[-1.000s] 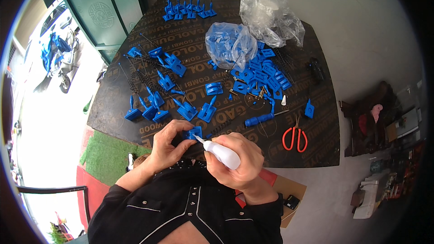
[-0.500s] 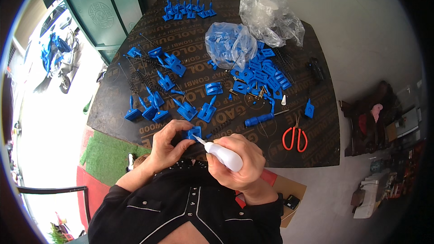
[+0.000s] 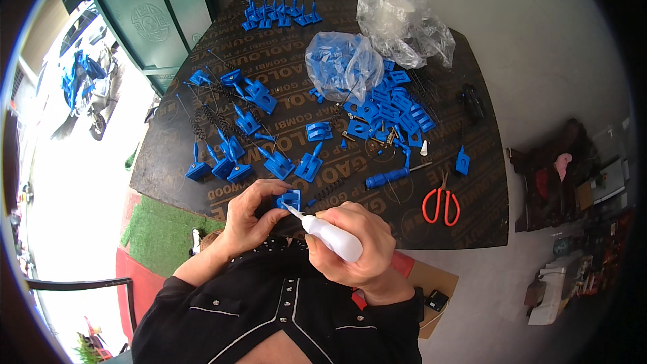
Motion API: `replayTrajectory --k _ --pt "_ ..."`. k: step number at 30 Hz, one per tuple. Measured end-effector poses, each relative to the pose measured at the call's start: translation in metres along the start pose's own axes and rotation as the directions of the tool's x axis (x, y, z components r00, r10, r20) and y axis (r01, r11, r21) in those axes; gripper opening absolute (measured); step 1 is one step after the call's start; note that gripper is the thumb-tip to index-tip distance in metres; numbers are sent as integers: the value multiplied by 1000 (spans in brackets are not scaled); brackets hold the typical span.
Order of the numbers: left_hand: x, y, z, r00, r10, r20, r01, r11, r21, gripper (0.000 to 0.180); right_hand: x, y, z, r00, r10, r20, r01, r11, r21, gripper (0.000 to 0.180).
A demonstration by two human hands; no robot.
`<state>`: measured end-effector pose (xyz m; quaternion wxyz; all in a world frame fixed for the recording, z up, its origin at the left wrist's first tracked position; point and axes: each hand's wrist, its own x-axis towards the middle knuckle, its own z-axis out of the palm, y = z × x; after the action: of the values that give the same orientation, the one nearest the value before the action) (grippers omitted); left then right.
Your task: The person trims the nozzle of a glue bottle with scissors, applies glue to blue plastic pieces on the table, and cuts the applicator tip with the scissors.
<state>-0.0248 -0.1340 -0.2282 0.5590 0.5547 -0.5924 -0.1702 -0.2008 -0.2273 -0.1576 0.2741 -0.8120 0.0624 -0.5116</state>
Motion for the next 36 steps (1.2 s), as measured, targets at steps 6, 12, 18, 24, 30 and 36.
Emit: replayTrajectory --k 6,12,18,24,30,36 --pt "-1 -1 0 1000 -8 8 8 1000 -20 35 -1 0 1 1000 -9 13 9 1000 1 37" --pt "-1 -1 0 1000 -2 -3 2 1000 -17 35 -2 1 2 999 -40 25 40 999 -24 39" --pt "0 -1 1 1000 -3 -13 3 1000 -3 35 -2 2 4 999 -41 20 42 998 -37 37" --pt "0 0 1 1000 -1 -21 2 1000 16 34 -2 3 5 998 -53 23 54 997 -59 36" --pt "0 -1 2 1000 8 -25 -7 1000 25 34 -3 4 4 998 -62 27 64 996 -56 35" --pt "-1 -1 1 1000 6 -17 -6 1000 25 35 -3 2 4 998 -64 19 65 996 -68 35"
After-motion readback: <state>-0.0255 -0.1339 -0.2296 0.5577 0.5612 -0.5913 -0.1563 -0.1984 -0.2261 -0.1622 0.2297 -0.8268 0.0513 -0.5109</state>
